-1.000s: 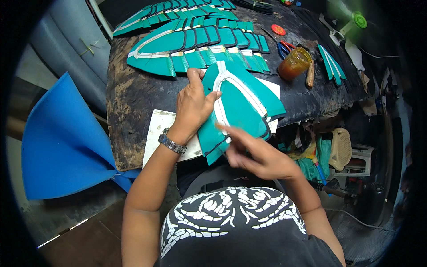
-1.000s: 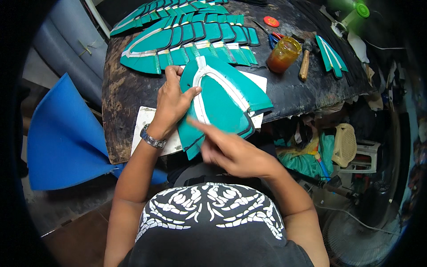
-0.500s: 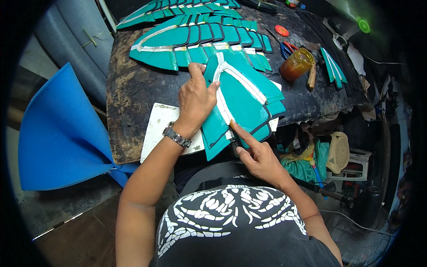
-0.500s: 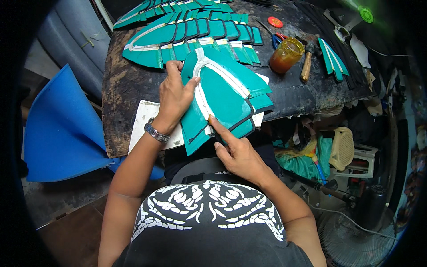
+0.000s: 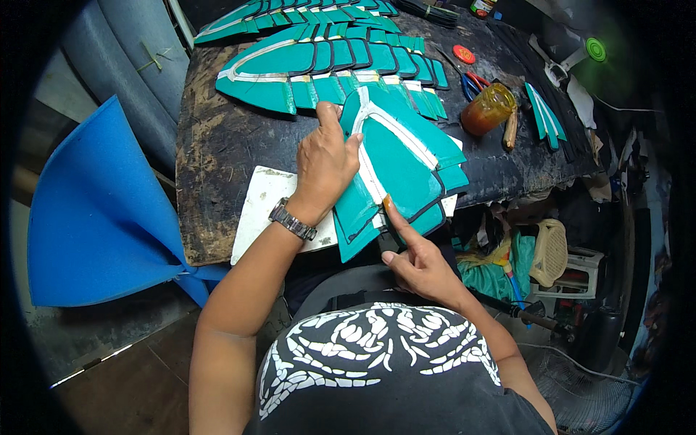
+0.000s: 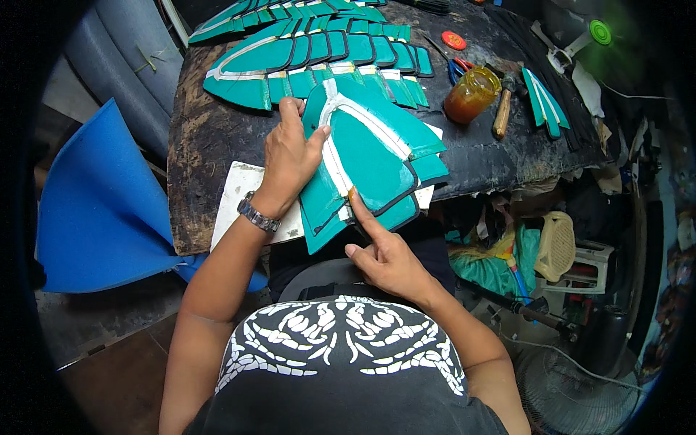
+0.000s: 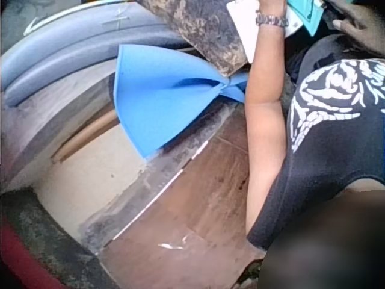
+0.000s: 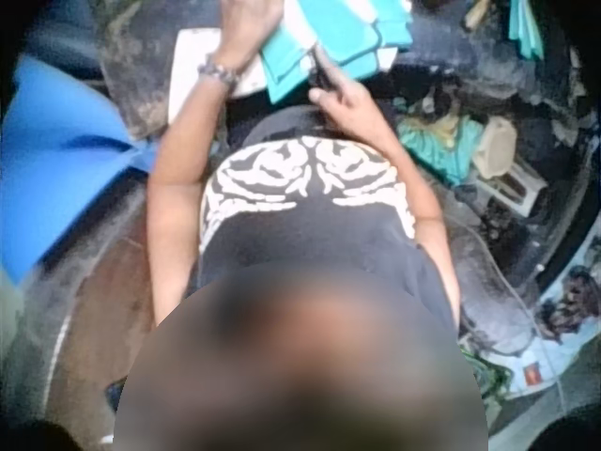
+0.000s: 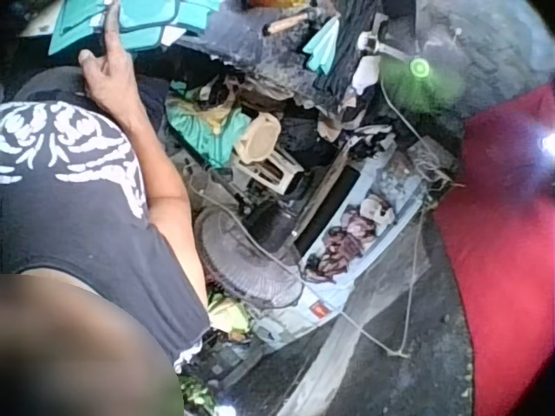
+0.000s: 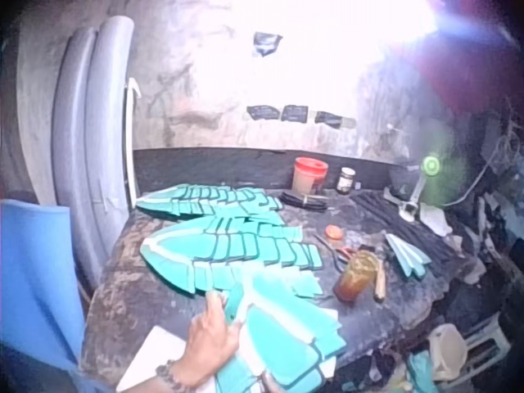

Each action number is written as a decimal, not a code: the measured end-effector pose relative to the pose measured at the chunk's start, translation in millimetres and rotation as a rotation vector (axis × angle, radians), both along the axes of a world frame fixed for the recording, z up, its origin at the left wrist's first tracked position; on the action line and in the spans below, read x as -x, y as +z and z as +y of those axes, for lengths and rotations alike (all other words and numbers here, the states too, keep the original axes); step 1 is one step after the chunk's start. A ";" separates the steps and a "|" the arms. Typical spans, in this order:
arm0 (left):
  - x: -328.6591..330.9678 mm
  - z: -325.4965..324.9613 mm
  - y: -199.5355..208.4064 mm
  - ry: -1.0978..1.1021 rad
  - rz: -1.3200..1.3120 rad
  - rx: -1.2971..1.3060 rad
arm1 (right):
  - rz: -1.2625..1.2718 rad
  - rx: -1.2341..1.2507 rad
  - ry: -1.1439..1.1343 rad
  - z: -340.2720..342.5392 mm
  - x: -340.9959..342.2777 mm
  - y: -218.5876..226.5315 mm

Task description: The person repeatedly picks a black shoe upper, places it on a green insole, presses the edges to adhere, and sets the assembled pair aside. The person uses a small brush to apply adhesive from a jar to the insole edges before pressing the upper onto it. The assembled units accumulate on the table throughout the clip.

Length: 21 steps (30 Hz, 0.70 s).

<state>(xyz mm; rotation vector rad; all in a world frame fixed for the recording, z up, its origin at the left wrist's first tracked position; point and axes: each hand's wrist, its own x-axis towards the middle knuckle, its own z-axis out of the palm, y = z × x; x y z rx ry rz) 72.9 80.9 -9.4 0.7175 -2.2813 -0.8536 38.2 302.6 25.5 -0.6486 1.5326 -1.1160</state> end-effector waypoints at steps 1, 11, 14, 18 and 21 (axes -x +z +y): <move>0.2 0.2 -0.5 -0.001 -0.007 -0.004 | 0.043 -0.023 0.028 -2.5 -0.7 -1.5; 0.2 1.4 2.3 0.002 -0.031 -0.030 | 0.534 -0.095 0.364 -5.1 -11.1 10.4; -0.3 0.3 3.2 -0.013 0.004 0.009 | 0.612 0.109 0.169 -3.2 -9.4 9.4; -1.1 -0.2 4.3 -0.032 -0.013 0.058 | 0.780 0.012 0.016 -6.4 0.1 4.7; -0.7 0.9 5.1 -0.034 -0.003 0.104 | 0.803 0.021 0.080 -9.3 0.0 3.2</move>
